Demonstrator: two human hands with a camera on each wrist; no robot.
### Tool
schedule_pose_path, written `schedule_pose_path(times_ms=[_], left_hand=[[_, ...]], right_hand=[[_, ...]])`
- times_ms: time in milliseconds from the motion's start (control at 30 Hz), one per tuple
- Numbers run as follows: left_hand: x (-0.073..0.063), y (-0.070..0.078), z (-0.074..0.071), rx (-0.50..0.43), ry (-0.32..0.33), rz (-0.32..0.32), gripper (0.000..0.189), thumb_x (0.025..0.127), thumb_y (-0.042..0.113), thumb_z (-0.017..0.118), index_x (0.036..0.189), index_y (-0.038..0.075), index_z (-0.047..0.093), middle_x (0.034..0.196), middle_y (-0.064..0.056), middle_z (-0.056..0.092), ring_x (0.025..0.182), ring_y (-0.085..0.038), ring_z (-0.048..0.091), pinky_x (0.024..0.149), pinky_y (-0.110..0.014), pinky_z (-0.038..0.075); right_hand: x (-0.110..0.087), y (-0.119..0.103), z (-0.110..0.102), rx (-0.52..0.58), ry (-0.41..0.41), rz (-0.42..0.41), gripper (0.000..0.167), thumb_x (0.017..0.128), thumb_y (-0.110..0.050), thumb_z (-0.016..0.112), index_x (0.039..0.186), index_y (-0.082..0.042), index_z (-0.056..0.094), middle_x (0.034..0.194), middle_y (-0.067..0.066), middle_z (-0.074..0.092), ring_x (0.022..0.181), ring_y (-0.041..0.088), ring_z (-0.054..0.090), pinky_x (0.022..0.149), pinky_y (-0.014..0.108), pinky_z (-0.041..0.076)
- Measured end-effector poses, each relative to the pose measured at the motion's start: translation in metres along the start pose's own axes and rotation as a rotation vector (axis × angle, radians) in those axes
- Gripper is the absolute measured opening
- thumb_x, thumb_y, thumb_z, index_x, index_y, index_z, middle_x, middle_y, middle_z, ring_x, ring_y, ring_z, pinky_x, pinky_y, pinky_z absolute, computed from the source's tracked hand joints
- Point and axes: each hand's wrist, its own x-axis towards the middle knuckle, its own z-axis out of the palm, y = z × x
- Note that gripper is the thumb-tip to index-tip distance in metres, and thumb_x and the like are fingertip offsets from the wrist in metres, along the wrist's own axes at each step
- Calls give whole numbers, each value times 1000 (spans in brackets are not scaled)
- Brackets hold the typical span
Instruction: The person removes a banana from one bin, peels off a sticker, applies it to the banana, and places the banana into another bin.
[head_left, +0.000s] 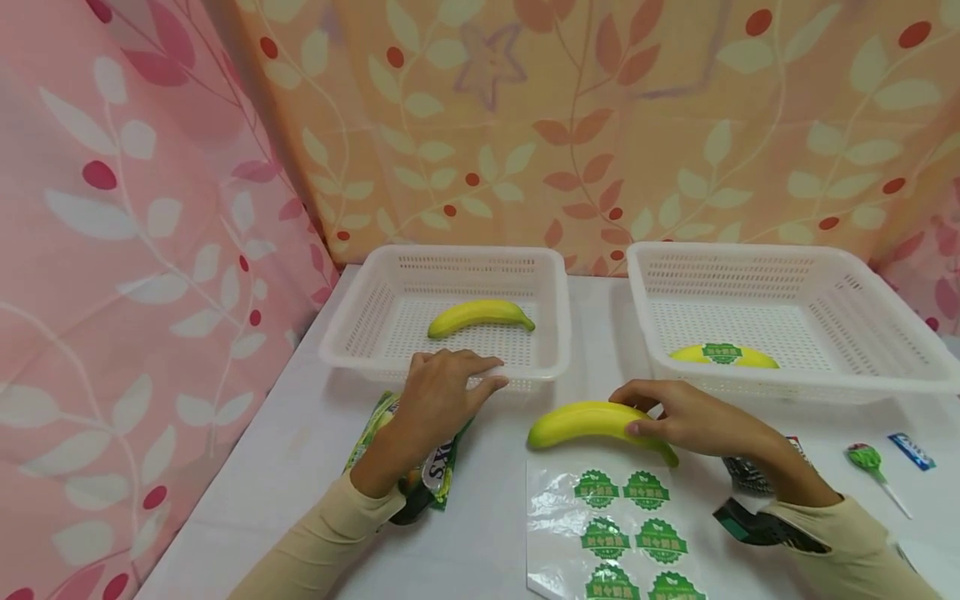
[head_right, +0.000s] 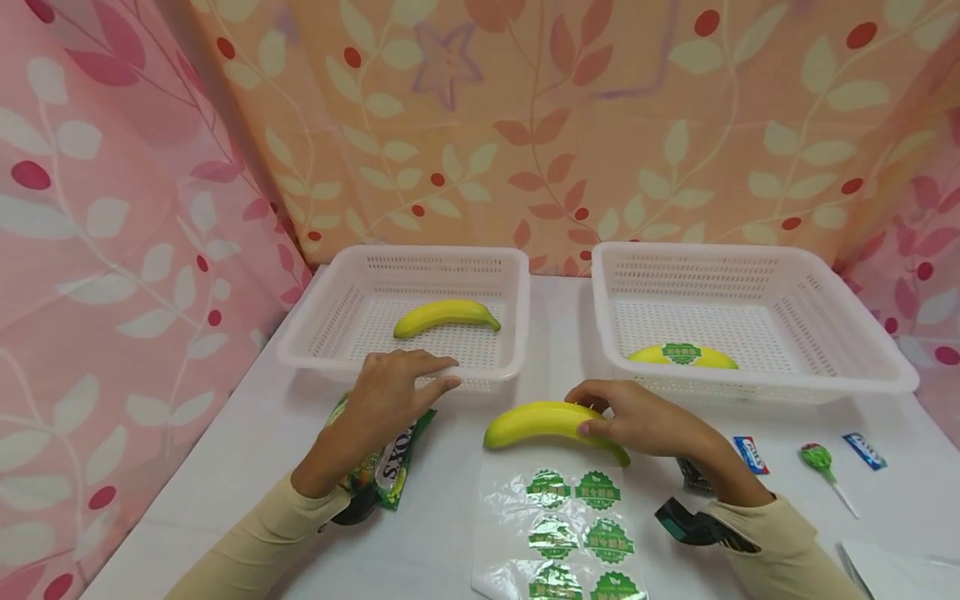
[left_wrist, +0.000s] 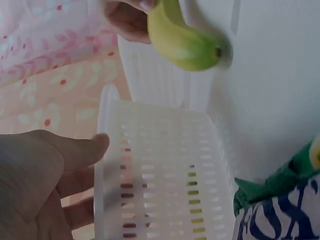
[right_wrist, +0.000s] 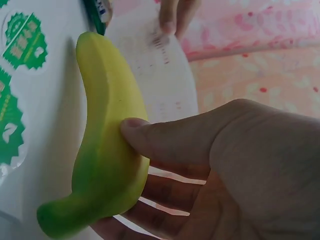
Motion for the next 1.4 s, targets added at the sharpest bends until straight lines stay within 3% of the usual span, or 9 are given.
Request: schedule_pose_path(times_ms=[133, 267, 333, 433, 500, 600, 867, 1167, 1400], left_hand=[[-2, 8, 4, 17, 36, 67, 37, 97, 35, 80, 130, 19, 78, 127, -4, 75, 120, -32, 66, 99, -57, 46], [-8, 21, 12, -43, 76, 230, 34, 96, 26, 82, 128, 16, 77, 122, -8, 68, 114, -27, 61, 97, -44, 51], [-12, 28, 16, -73, -1, 305, 33, 97, 27, 81, 128, 16, 77, 116, -4, 66, 106, -19, 58, 91, -34, 51], [-19, 37, 25, -61, -224, 348, 39, 97, 38, 79, 131, 19, 75, 114, 2, 63, 99, -10, 54, 84, -23, 47], [-22, 44, 32, -25, -368, 337, 46, 96, 46, 78, 135, 22, 72, 118, 3, 61, 101, -9, 53, 85, -22, 46], [-26, 53, 42, 55, -481, 313, 57, 94, 54, 78, 141, 24, 67, 123, 3, 60, 106, -10, 53, 88, -23, 47], [-31, 69, 57, 154, -453, 339, 71, 82, 54, 88, 141, 21, 65, 118, 0, 58, 100, -13, 54, 77, -23, 45], [-25, 67, 60, 20, -510, 263, 68, 79, 40, 94, 139, 22, 68, 126, 4, 70, 112, -12, 58, 90, -28, 48], [-11, 52, 61, -341, -664, 120, 59, 82, 17, 93, 135, 20, 68, 128, 8, 69, 114, -3, 60, 97, -25, 50]], right_hand=[[5, 11, 3, 9, -9, 5, 38, 100, -27, 75, 134, -12, 68, 117, -3, 71, 107, 18, 64, 89, 27, 53], [8, 17, 4, 15, -6, 22, 40, 101, -28, 73, 136, -12, 67, 121, -1, 70, 109, 20, 63, 90, 30, 53], [9, 18, 5, 13, -1, 33, 41, 102, -29, 72, 138, -11, 66, 124, 1, 70, 111, 20, 63, 92, 33, 54], [10, 18, 6, 6, 2, 36, 44, 103, -31, 70, 141, -8, 65, 127, 3, 69, 113, 20, 62, 96, 41, 54], [12, 17, 6, 7, 3, 37, 44, 104, -31, 69, 141, -7, 64, 128, 4, 69, 114, 21, 63, 98, 45, 54], [13, 16, 7, 7, 2, 28, 45, 105, -30, 68, 142, -5, 64, 129, 6, 69, 113, 22, 63, 99, 47, 55], [13, 17, 7, 5, 2, 38, 45, 105, -30, 68, 142, -6, 63, 127, 5, 69, 112, 22, 63, 98, 46, 54], [12, 18, 7, -3, -5, 24, 46, 105, -31, 67, 143, -5, 63, 127, 5, 69, 112, 22, 63, 94, 40, 54], [4, 7, 5, -72, 65, -5, 46, 105, -34, 67, 143, -7, 64, 137, 9, 69, 124, 31, 65, 99, 53, 56]])
